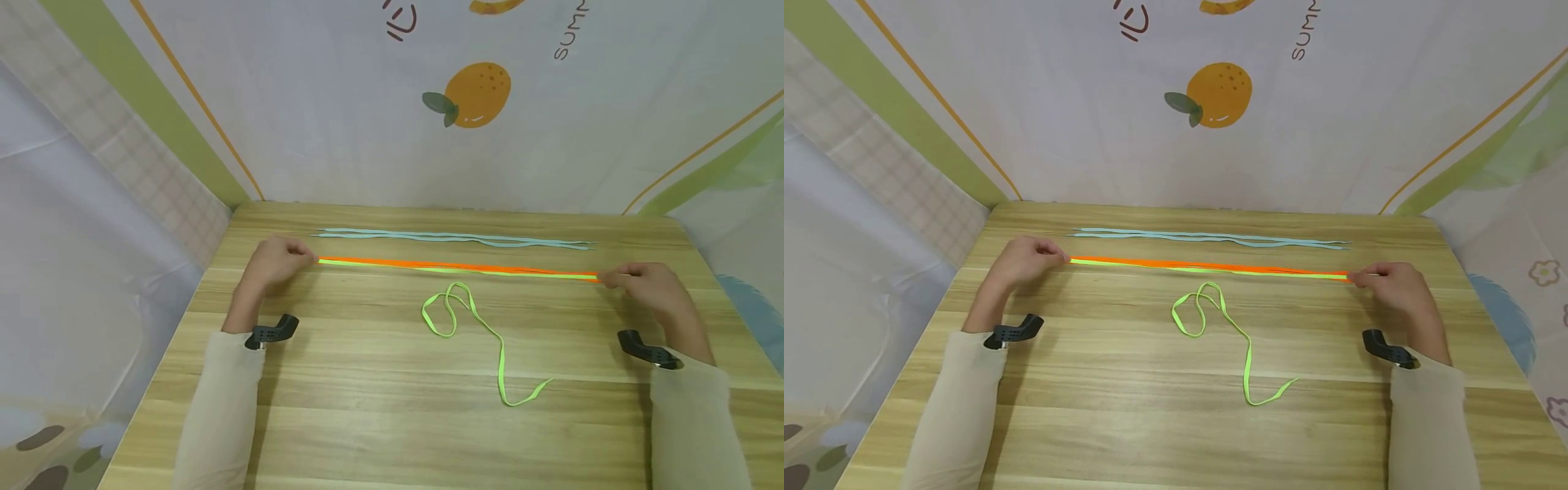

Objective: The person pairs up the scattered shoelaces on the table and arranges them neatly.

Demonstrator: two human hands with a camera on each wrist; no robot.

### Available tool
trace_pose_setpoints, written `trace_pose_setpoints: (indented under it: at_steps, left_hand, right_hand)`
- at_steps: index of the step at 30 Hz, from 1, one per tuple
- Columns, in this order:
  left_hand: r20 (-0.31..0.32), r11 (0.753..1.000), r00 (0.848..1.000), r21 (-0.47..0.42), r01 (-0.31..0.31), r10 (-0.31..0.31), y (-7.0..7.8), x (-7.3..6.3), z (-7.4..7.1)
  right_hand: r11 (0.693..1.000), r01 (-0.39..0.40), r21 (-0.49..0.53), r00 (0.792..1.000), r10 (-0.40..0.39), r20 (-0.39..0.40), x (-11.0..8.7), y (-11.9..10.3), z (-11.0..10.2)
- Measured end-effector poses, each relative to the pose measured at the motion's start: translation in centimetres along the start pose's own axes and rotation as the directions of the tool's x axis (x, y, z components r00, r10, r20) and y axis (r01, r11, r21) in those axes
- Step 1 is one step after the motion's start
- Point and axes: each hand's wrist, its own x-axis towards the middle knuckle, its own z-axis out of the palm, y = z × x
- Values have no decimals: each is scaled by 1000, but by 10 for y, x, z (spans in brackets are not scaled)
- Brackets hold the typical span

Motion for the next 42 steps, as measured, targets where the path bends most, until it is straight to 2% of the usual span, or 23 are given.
trace_pose_setpoints:
  at_steps: [14,21,25,33,42]
  left_hand:
    - [4,997,1000,68,31,-31,3,0,1]
    - [49,995,997,83,50,-54,5,-2,-2]
    - [79,994,994,83,64,-70,5,-4,-3]
    - [129,993,989,105,62,-75,4,-9,-5]
    - [160,991,983,113,72,-89,0,-13,2]
  right_hand:
    - [994,30,-106,999,-31,-11,3,0,4]
    - [991,41,-130,999,-40,10,1,0,2]
    - [994,25,-107,999,-21,35,-1,-1,2]
    - [993,40,-113,997,-32,74,-4,0,1]
    - [985,56,-161,994,-40,100,-9,4,3]
